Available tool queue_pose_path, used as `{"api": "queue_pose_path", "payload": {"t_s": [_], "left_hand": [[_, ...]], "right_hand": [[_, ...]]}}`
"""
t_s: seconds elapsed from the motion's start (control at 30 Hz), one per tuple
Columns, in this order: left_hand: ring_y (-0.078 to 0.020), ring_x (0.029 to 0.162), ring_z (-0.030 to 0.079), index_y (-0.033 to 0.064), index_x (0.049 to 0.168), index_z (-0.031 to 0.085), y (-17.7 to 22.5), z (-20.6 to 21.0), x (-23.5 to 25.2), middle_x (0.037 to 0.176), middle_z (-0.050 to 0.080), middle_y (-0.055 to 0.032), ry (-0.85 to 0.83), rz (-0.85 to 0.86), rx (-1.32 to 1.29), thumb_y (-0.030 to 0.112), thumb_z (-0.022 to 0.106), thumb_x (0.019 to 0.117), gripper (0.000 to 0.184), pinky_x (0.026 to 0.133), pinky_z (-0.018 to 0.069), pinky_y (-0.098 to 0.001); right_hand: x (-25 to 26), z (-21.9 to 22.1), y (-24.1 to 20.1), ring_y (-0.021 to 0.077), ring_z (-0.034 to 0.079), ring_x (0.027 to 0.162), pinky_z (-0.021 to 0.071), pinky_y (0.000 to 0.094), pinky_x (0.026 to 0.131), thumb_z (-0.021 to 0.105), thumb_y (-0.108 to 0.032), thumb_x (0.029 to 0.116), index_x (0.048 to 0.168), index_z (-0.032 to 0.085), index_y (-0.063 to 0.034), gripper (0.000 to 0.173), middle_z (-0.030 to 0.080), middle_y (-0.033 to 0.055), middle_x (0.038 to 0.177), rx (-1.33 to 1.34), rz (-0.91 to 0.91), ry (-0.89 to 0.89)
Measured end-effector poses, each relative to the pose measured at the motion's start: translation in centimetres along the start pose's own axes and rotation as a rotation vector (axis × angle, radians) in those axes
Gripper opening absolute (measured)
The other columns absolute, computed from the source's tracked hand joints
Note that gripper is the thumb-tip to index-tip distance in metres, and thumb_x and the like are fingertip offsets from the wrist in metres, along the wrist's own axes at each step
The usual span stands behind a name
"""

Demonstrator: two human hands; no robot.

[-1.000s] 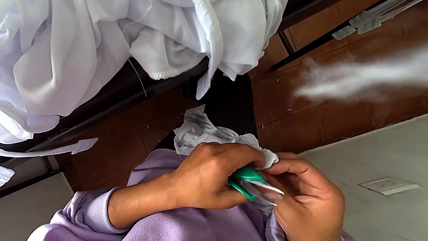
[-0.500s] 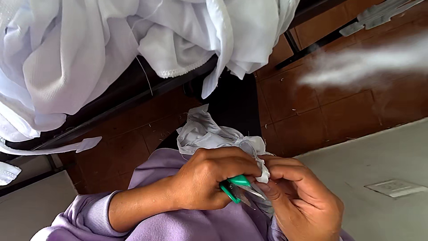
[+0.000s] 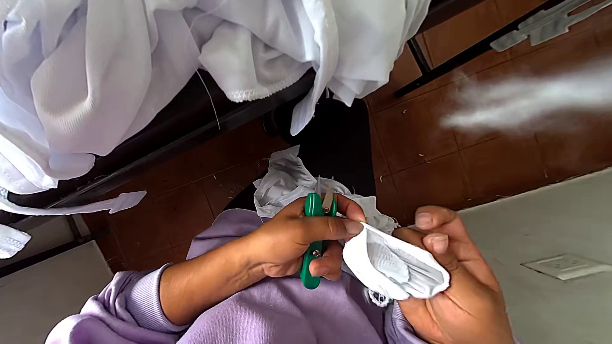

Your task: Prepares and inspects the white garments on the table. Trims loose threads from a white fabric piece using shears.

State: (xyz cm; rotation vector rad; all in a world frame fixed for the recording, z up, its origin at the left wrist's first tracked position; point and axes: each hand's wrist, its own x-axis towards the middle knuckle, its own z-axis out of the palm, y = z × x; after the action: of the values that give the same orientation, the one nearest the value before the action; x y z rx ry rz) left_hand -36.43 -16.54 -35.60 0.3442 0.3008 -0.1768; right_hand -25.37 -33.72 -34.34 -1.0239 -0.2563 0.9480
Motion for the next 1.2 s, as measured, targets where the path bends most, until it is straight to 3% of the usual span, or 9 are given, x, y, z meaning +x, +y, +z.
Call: {"api": "queue_pose_path", "payload": {"t_s": [0.13,0.23,0.4,0.47,0.67,0.77,0.83,1.0,1.2], "left_hand": [[-0.0005,0.050,0.054,0.0161,0.105,0.050,1.5,0.0,0.2,0.068,0.058,0.0039,-0.002,0.080,0.074,0.003,0.043,0.1024,0.015,0.048,0.0467,-0.0136],[0.0020,0.050,0.050,0.0072,0.103,0.052,2.4,0.5,-0.1,0.070,0.061,0.0017,0.064,0.236,0.556,0.006,0.051,0.1038,0.002,0.044,0.0403,-0.0110],[-0.0003,0.065,0.054,0.0018,0.088,0.068,0.7,1.7,-0.1,0.073,0.060,0.0014,0.063,0.443,1.215,0.032,0.078,0.0880,0.032,0.057,0.0454,-0.0167],[-0.0035,0.069,0.058,0.0014,0.086,0.070,0.2,1.6,0.2,0.075,0.063,-0.0014,0.048,0.481,1.289,0.018,0.075,0.0879,0.018,0.060,0.0476,-0.0191],[0.0020,0.051,0.048,-0.0020,0.101,0.065,1.1,1.0,0.3,0.069,0.059,0.0007,0.054,0.265,0.644,-0.007,0.058,0.0952,0.010,0.045,0.0401,-0.0114],[0.0030,0.052,0.048,0.0066,0.112,0.058,1.3,1.1,0.4,0.075,0.063,0.0027,0.067,0.149,0.409,-0.005,0.052,0.0980,0.019,0.045,0.0365,-0.0111],[0.0031,0.051,0.046,0.0096,0.110,0.055,1.2,1.2,0.5,0.071,0.059,0.0037,0.072,0.154,0.391,-0.003,0.051,0.0994,0.017,0.044,0.0352,-0.0108],[0.0035,0.051,0.048,0.0081,0.108,0.054,1.7,1.4,0.5,0.067,0.057,0.0040,0.062,0.244,0.495,-0.001,0.053,0.1005,0.012,0.045,0.0365,-0.0099],[0.0008,0.059,0.056,0.0070,0.109,0.054,1.7,0.9,1.3,0.078,0.064,0.0013,0.077,0.340,0.429,-0.006,0.054,0.0983,0.017,0.052,0.0462,-0.0125]], "right_hand": [[0.2,-0.7,-1.0,-0.0086,0.052,0.057,0.0451,0.0065,0.057,0.048,-0.037,0.1067,0.122,0.062,-0.0222,0.026,0.054,-0.0126,0.066,-0.048,0.080,-0.135],[-0.2,0.3,-0.5,-0.0046,0.058,0.061,0.0507,0.0107,0.060,0.055,-0.034,0.1053,0.119,0.061,-0.0256,0.017,0.061,-0.0128,0.072,-0.403,-0.109,0.070],[0.3,1.3,1.0,-0.0048,0.066,0.076,0.0564,0.0116,0.070,0.060,-0.024,0.1040,0.119,0.056,-0.0261,0.015,0.069,-0.0177,0.091,-0.661,-0.402,0.247],[0.4,1.6,1.1,-0.0041,0.064,0.071,0.0556,0.0122,0.066,0.058,-0.024,0.1045,0.116,0.058,-0.0262,0.012,0.067,-0.0162,0.086,-0.600,-0.380,0.250],[0.5,1.1,0.5,-0.0036,0.055,0.055,0.0513,0.0122,0.056,0.053,-0.039,0.1053,0.111,0.062,-0.0245,0.018,0.057,-0.0121,0.067,-0.266,-0.090,0.131],[0.5,0.2,-0.2,-0.0003,0.068,0.072,0.0581,0.0150,0.066,0.072,-0.044,0.0927,0.124,0.058,-0.0257,0.039,0.071,-0.0091,0.088,-0.379,-0.061,-0.043],[0.5,0.1,-0.6,0.0004,0.069,0.080,0.0586,0.0142,0.070,0.079,-0.033,0.0893,0.129,0.055,-0.0252,0.047,0.071,-0.0088,0.099,-0.486,-0.083,-0.098],[0.6,0.2,-1.0,-0.0009,0.071,0.083,0.0585,0.0147,0.077,0.067,-0.023,0.0992,0.137,0.058,-0.0254,0.038,0.075,-0.0100,0.097,-0.399,-0.160,-0.056],[0.5,0.4,-0.4,0.0053,0.071,0.095,0.0604,0.0219,0.084,0.066,-0.016,0.0988,0.125,0.063,-0.0213,0.027,0.073,-0.0030,0.107,-0.163,-0.055,-0.067]]}}
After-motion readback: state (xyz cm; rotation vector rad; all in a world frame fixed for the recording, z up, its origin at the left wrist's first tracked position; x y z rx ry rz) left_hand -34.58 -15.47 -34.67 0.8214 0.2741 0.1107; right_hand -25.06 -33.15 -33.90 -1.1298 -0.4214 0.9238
